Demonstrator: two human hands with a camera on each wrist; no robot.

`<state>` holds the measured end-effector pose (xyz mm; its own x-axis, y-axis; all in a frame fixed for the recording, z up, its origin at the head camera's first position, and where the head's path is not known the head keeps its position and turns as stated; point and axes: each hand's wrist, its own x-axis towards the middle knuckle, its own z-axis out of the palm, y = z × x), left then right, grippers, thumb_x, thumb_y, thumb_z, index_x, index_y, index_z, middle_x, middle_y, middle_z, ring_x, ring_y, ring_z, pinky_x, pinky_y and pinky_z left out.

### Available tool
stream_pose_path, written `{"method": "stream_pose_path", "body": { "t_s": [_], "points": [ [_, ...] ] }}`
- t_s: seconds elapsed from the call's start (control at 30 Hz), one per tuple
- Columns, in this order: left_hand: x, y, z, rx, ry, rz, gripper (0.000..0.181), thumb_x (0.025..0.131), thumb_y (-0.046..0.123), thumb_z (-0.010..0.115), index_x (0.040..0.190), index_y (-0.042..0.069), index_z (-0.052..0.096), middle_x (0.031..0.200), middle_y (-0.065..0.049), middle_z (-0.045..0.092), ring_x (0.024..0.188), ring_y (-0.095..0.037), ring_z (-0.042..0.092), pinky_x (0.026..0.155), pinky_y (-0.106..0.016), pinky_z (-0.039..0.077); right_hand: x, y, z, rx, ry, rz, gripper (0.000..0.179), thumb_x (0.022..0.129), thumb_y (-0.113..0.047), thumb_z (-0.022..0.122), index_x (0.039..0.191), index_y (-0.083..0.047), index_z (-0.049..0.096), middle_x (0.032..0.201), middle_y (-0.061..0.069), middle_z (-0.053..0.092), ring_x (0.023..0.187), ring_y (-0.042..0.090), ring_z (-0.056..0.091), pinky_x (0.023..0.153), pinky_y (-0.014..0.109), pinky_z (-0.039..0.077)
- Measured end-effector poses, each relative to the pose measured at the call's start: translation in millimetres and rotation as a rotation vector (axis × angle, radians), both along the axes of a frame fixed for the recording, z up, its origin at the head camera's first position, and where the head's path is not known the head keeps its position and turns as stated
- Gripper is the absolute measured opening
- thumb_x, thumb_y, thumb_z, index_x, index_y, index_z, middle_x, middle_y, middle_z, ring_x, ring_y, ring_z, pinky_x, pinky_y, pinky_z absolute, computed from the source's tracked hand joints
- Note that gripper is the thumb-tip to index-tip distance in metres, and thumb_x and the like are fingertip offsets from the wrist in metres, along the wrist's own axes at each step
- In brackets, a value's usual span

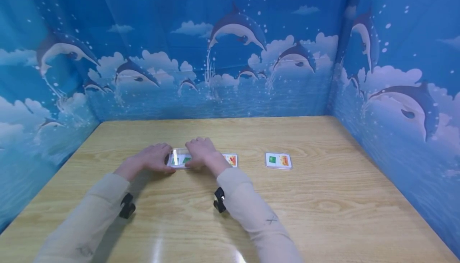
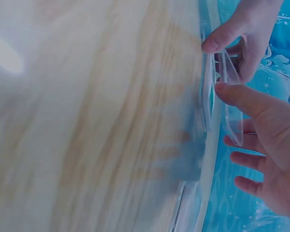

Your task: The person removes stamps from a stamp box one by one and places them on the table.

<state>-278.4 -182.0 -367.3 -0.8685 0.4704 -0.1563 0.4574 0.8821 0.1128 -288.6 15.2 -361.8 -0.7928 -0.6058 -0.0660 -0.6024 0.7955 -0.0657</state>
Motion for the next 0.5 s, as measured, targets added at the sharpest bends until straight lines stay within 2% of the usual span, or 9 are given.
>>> {"method": "stream_pose_path", "body": {
  "t_s": [0.17,0.33,0.5],
  "points": [
    [0.9,-1.7,-0.1,0.019,0.003,0.000,0.060,0.074,0.051,0.069,0.106,0.003,0.053,0.089,-0.005,0.051,0.073,-0.018,0.047,0.065,-0.034,0.042,4.3,5.2,2.9,-0.003,0.072,-0.012,0.074,0.076,-0.050,0.069,0.134,-0.012,0.046,0.129,0.005,0.052,0.116,0.021,0.045,0.099,0.041,0.034],
    [0.9,-1.9,-1.0,0.022,0.014,-0.009,0.060,0.072,0.051,0.070,0.105,0.003,0.054,0.088,-0.004,0.051,0.073,-0.017,0.047,0.066,-0.033,0.043,8.3,12.5,4.1,0.026,0.195,0.040,0.071,0.075,-0.053,0.068,0.129,-0.011,0.050,0.123,0.007,0.051,0.112,0.021,0.043,0.093,0.036,0.037],
    [1.4,-1.0,-0.1,0.007,0.025,-0.016,0.065,0.073,0.051,0.070,0.110,0.000,0.054,0.090,-0.006,0.052,0.075,-0.018,0.048,0.068,-0.034,0.044,10.6,21.2,4.2,0.067,0.314,0.093,0.068,0.077,-0.058,0.063,0.126,-0.011,0.053,0.119,0.007,0.049,0.109,0.020,0.042,0.089,0.033,0.038]
  ]
}}
